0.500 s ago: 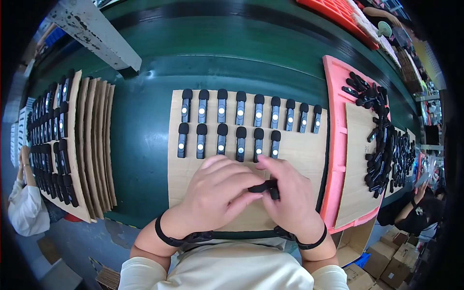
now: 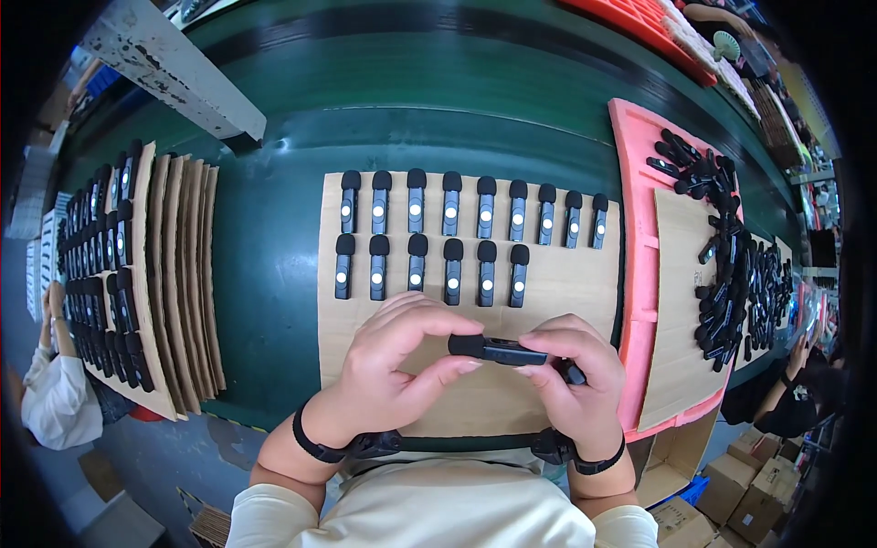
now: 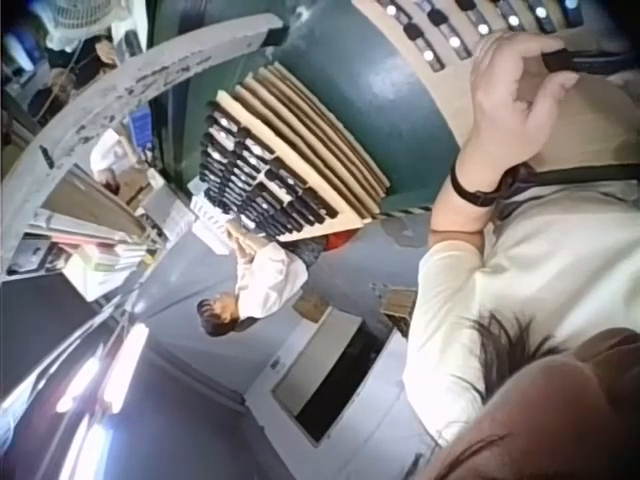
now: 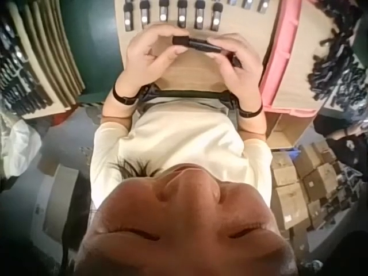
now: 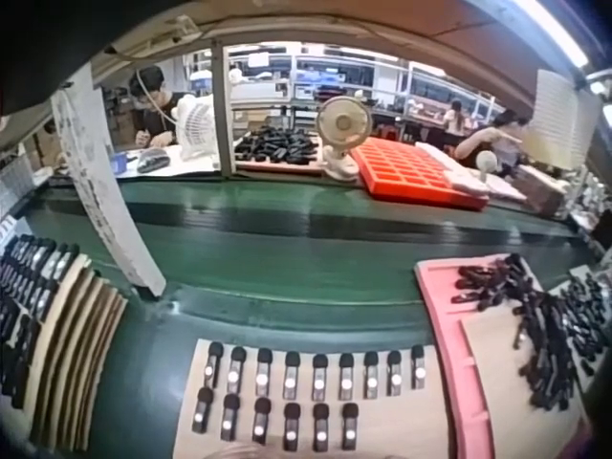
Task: The person picks up a microphone and a foam cover, pushes the cover onto the microphone, and places it on a cardboard sheet. After repeating this to fill the sheet, the person moves a pink tray and places a new cardboard sheet over the microphones.
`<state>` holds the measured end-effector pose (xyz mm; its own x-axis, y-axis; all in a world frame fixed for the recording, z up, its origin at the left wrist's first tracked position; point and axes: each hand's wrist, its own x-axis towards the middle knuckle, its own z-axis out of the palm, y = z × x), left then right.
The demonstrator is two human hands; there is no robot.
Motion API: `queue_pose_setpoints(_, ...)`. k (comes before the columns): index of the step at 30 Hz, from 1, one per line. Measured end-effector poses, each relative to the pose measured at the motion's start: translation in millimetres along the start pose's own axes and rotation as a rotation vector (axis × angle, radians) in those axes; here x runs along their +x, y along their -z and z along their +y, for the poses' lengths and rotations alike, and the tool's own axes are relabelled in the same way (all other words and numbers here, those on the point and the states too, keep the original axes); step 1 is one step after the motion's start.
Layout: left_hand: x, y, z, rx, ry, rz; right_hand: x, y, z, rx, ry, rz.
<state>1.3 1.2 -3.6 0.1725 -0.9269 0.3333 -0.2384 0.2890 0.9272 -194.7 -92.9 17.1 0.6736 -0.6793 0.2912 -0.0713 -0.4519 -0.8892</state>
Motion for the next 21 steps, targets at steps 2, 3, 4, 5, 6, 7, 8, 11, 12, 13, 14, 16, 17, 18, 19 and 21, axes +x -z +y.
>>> queue_pose_setpoints(2,1.1,0.6,2.7,0.009,0.023,-0.023,0.1,-0.4,-1.8,-0.009,-0.005,0.003)
queue_pose_setpoints(3,2.1,0.9,4.4,0.018,0.045,-0.047,0.0,-0.6,-2.8,-0.019,-0.011,0.007)
queue_pose_setpoints(4,2.6,1.1,5.0,0.026,0.068,-0.07,-0.4,-0.9,-3.2,-0.029,-0.016,0.011)
queue_pose_setpoints(5,2.6,1.1,4.6,0.026,0.068,-0.069,-1.3,-0.6,-3.5,-0.029,-0.016,0.01)
queue_pose_setpoints(6,2.3,1.1,3.7,0.024,0.041,-0.066,-2.7,0.1,-3.2,-0.024,-0.033,0.002)
queue_pose_setpoints(7,2.0,1.1,2.7,0.022,0.014,-0.062,-4.0,0.8,-2.8,-0.018,-0.051,-0.005)
queue_pose_setpoints(8,1.8,1.1,2.3,0.02,-0.012,-0.058,-4.6,0.9,-2.5,-0.013,-0.068,-0.013)
queue_pose_setpoints(11,3.0,1.4,6.2,0.051,0.001,-0.078,-5.0,-0.1,-1.5,-0.015,-0.05,-0.012)
queue_pose_setpoints(12,3.2,1.3,6.9,0.066,0.008,-0.088,-5.2,-0.4,-1.3,-0.016,-0.042,-0.011)
queue_pose_setpoints(13,3.0,0.9,6.5,0.067,0.008,-0.088,-5.3,-0.8,-1.3,-0.015,-0.042,-0.011)
queue_pose_setpoints(14,2.8,0.4,5.4,0.07,-0.004,-0.089,-5.4,-1.3,-1.3,-0.015,-0.036,-0.011)
queue_pose_setpoints(16,2.5,-0.1,3.4,0.077,-0.029,-0.09,-5.2,-2.4,-1.7,-0.015,-0.024,-0.009)
queue_pose_setpoints(17,2.5,-0.1,2.8,0.078,-0.029,-0.09,-5.3,-2.9,-1.5,-0.015,-0.024,-0.009)
queue_pose_setpoints(18,2.4,0.1,2.1,0.079,-0.046,-0.088,-5.7,-3.4,-1.1,-0.014,-0.021,-0.007)
queue_pose_setpoints(19,2.5,0.2,1.6,0.079,-0.062,-0.086,-6.0,-3.9,-0.6,-0.013,-0.019,-0.005)
queue_pose_setpoints(21,2.3,0.5,0.0,0.08,-0.078,-0.084,-6.3,-3.9,-1.1,-0.013,-0.017,-0.003)
